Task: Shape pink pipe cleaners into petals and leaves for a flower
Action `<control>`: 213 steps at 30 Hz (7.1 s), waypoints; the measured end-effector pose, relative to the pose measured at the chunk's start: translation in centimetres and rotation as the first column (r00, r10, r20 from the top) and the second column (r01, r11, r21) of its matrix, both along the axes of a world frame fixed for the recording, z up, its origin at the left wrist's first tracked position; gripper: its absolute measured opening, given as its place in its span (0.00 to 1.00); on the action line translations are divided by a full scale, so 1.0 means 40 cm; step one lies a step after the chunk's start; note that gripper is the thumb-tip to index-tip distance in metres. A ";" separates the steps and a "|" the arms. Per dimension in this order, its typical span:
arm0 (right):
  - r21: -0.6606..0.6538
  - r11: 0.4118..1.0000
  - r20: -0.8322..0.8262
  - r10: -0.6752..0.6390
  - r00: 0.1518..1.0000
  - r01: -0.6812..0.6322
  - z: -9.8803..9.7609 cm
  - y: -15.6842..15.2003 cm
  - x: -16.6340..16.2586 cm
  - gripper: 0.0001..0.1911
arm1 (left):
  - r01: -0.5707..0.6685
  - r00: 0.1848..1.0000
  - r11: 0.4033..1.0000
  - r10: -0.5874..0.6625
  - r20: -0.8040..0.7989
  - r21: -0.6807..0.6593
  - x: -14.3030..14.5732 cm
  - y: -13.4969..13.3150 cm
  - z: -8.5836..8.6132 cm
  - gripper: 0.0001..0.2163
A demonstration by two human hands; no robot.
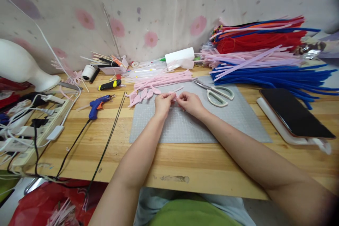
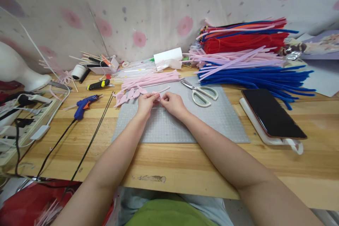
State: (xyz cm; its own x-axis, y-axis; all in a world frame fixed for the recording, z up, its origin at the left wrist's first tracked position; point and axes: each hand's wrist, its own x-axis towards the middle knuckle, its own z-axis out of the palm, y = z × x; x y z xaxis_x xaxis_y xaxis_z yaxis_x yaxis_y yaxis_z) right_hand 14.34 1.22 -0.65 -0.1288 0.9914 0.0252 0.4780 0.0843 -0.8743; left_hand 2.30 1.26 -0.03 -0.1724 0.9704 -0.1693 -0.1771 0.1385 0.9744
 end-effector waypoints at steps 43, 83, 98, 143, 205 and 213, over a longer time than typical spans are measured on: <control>-0.306 0.921 -0.395 0.105 0.912 -0.239 0.027 0.006 0.030 0.27 | 0.164 0.933 0.963 -0.081 -0.350 0.216 -0.018 -0.006 -0.016 0.12; -0.280 0.959 -0.419 -0.074 0.905 -0.052 0.010 -0.016 -0.029 0.09 | 0.061 0.997 0.995 -0.057 -0.046 0.081 0.013 -0.024 -0.015 0.10; 0.016 0.999 -0.083 -0.034 0.996 0.035 -0.035 -0.029 -0.020 0.10 | 0.125 0.135 0.992 -0.017 -0.991 0.000 -0.414 0.022 0.131 0.15; -0.085 0.996 -0.360 -0.022 0.933 -0.009 -0.034 -0.023 -0.019 0.09 | 0.349 0.602 0.914 -0.387 -0.698 -0.206 -0.423 0.068 0.134 0.26; 0.262 0.937 0.845 -0.107 0.524 -0.232 0.068 0.235 0.045 0.15 | 0.233 0.237 0.910 0.290 -0.927 0.344 -0.165 -0.016 -0.035 0.16; 0.364 0.909 0.840 -0.226 0.493 -0.202 0.127 0.254 0.114 0.17 | 0.248 0.096 0.924 0.274 -0.957 0.290 -0.158 -0.007 -0.048 0.11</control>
